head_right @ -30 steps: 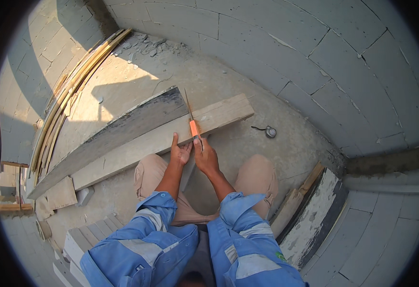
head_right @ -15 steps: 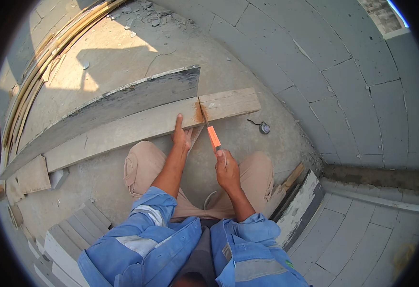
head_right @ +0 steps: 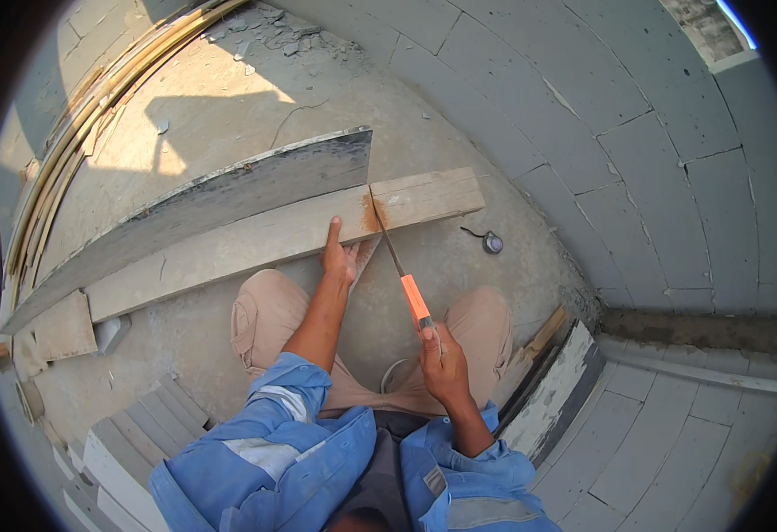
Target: Sawing a piece of wood into two parts while sitting on the floor.
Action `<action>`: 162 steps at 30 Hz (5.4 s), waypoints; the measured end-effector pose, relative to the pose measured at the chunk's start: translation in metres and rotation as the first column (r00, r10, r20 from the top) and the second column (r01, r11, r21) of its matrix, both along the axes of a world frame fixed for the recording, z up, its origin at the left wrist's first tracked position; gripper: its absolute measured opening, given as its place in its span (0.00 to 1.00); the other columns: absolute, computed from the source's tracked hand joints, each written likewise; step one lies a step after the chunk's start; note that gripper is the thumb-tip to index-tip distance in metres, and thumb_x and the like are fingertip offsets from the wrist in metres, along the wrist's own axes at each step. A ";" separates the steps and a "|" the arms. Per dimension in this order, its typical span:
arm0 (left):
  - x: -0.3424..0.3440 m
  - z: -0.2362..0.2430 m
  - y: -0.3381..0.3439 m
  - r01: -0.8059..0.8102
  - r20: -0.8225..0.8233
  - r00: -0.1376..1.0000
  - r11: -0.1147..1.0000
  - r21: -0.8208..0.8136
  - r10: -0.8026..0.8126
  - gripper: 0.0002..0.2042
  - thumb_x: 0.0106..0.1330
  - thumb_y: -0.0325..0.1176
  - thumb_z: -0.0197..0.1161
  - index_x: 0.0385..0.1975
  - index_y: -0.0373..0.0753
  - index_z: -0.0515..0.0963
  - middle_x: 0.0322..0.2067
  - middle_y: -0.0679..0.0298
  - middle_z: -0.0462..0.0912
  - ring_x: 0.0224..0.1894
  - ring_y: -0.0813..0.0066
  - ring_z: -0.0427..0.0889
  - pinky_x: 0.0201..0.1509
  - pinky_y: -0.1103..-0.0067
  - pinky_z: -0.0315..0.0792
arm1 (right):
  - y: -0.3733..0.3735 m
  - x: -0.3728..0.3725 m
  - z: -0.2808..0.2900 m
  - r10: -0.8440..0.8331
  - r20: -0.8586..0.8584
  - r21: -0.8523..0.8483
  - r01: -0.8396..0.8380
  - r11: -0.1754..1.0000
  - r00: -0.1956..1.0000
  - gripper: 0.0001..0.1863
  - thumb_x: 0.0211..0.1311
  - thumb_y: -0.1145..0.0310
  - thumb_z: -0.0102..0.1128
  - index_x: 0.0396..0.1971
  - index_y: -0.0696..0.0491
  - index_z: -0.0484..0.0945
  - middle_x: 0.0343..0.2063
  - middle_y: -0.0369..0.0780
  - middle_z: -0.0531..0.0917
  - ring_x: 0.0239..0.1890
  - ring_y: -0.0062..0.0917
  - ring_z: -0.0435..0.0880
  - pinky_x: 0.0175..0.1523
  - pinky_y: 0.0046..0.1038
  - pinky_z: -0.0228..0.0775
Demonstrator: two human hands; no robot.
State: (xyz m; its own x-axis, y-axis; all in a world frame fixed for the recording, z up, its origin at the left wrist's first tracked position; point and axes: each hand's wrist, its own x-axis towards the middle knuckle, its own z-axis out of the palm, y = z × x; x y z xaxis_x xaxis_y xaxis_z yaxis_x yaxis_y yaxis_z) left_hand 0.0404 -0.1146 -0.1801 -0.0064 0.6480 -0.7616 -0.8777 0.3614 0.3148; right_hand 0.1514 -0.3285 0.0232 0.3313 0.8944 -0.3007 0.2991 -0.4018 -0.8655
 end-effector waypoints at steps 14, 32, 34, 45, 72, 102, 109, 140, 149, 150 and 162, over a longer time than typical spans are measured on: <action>0.005 0.006 0.003 -0.001 -0.003 1.000 1.000 0.022 0.001 0.38 0.58 0.44 0.74 0.64 0.33 0.64 0.60 0.55 0.71 0.64 0.57 0.70 0.72 0.65 0.63 | -0.012 0.005 -0.016 -0.006 -0.012 -0.020 0.005 1.000 1.000 0.26 0.77 0.47 0.42 0.44 0.57 0.77 0.17 0.32 0.71 0.20 0.15 0.71 0.27 0.23 0.63; 0.000 0.005 0.001 0.044 -0.045 0.998 0.999 0.023 -0.043 0.40 0.57 0.46 0.75 0.65 0.33 0.63 0.61 0.56 0.70 0.65 0.56 0.68 0.72 0.63 0.62 | -0.023 0.000 -0.027 -0.048 -0.077 0.010 0.049 0.999 0.996 0.24 0.77 0.51 0.44 0.47 0.58 0.77 0.16 0.32 0.71 0.18 0.13 0.69 0.25 0.21 0.59; 0.005 0.008 -0.003 0.055 -0.083 0.995 0.998 0.044 -0.051 0.40 0.57 0.46 0.75 0.65 0.33 0.62 0.62 0.56 0.69 0.66 0.55 0.68 0.72 0.63 0.62 | 0.023 0.008 -0.055 -0.025 -0.056 0.041 0.027 0.999 0.998 0.24 0.77 0.50 0.44 0.46 0.58 0.77 0.16 0.34 0.70 0.17 0.14 0.69 0.25 0.22 0.59; -0.006 0.008 0.002 0.031 -0.067 0.997 1.000 0.003 -0.031 0.40 0.57 0.43 0.76 0.62 0.29 0.61 0.60 0.53 0.70 0.62 0.55 0.72 0.69 0.63 0.68 | 0.019 -0.007 -0.065 -0.028 -0.065 0.002 0.028 1.000 0.997 0.24 0.76 0.49 0.45 0.47 0.58 0.76 0.17 0.33 0.70 0.19 0.16 0.69 0.28 0.24 0.62; 0.028 0.018 0.003 0.083 -0.077 0.994 0.997 0.004 -0.083 0.40 0.58 0.45 0.75 0.65 0.31 0.62 0.62 0.53 0.69 0.64 0.54 0.70 0.71 0.63 0.65 | 0.141 0.017 -0.125 -0.058 0.097 0.233 0.034 0.972 0.994 0.24 0.77 0.48 0.43 0.39 0.57 0.75 0.15 0.34 0.70 0.18 0.19 0.69 0.26 0.25 0.62; 0.029 0.015 -0.002 0.068 -0.074 0.995 0.997 0.033 -0.065 0.39 0.55 0.40 0.77 0.60 0.27 0.61 0.58 0.53 0.71 0.60 0.56 0.74 0.68 0.60 0.70 | 0.085 0.009 -0.136 -0.072 0.223 0.327 -0.005 0.945 0.972 0.25 0.77 0.50 0.43 0.47 0.59 0.76 0.14 0.30 0.68 0.16 0.12 0.65 0.23 0.20 0.56; -0.002 0.010 0.000 0.072 -0.057 0.996 0.996 0.057 -0.069 0.44 0.57 0.44 0.76 0.65 0.27 0.57 0.63 0.50 0.66 0.66 0.50 0.67 0.72 0.60 0.63 | -0.011 0.004 -0.073 -0.021 -0.092 0.038 0.025 0.999 0.996 0.22 0.76 0.53 0.47 0.48 0.58 0.76 0.17 0.30 0.68 0.19 0.12 0.67 0.26 0.20 0.59; 0.009 0.010 0.000 0.068 -0.077 0.995 0.997 0.044 -0.064 0.39 0.60 0.44 0.73 0.65 0.31 0.61 0.63 0.52 0.67 0.66 0.51 0.68 0.72 0.60 0.64 | 0.044 0.005 -0.077 -0.035 -0.068 0.093 0.042 0.995 0.997 0.25 0.77 0.50 0.44 0.46 0.59 0.76 0.15 0.30 0.69 0.17 0.13 0.65 0.24 0.20 0.58; 0.008 0.013 -0.002 0.085 -0.108 0.991 0.994 0.066 -0.077 0.39 0.60 0.45 0.73 0.65 0.31 0.61 0.62 0.52 0.67 0.65 0.51 0.68 0.72 0.61 0.63 | 0.030 -0.004 -0.095 -0.057 0.076 0.119 0.048 0.992 0.996 0.18 0.75 0.56 0.49 0.47 0.57 0.75 0.16 0.37 0.73 0.18 0.22 0.73 0.26 0.28 0.64; 0.018 0.014 -0.001 0.119 -0.099 0.989 0.991 0.063 -0.112 0.39 0.60 0.45 0.73 0.65 0.32 0.61 0.62 0.52 0.68 0.65 0.52 0.68 0.72 0.61 0.63 | 0.075 0.002 -0.110 -0.052 0.139 0.208 0.022 0.978 0.989 0.18 0.75 0.55 0.49 0.44 0.57 0.74 0.17 0.42 0.74 0.19 0.29 0.74 0.28 0.32 0.65; 0.002 0.014 -0.002 0.142 -0.126 0.984 0.985 0.102 -0.129 0.36 0.62 0.48 0.70 0.65 0.38 0.63 0.62 0.58 0.70 0.64 0.56 0.70 0.71 0.66 0.65 | -0.068 -0.002 -0.045 -0.083 -0.060 0.035 0.085 0.996 0.995 0.20 0.75 0.53 0.49 0.48 0.56 0.76 0.19 0.36 0.75 0.22 0.17 0.75 0.30 0.25 0.67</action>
State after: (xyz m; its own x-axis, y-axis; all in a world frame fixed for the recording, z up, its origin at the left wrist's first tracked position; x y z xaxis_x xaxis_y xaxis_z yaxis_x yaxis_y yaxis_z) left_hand 0.0423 -0.1163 -0.1660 0.0011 0.7291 -0.6844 -0.7768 0.4316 0.4585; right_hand 0.1497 -0.3968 -0.0219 0.3887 0.8751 -0.2882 0.2141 -0.3901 -0.8956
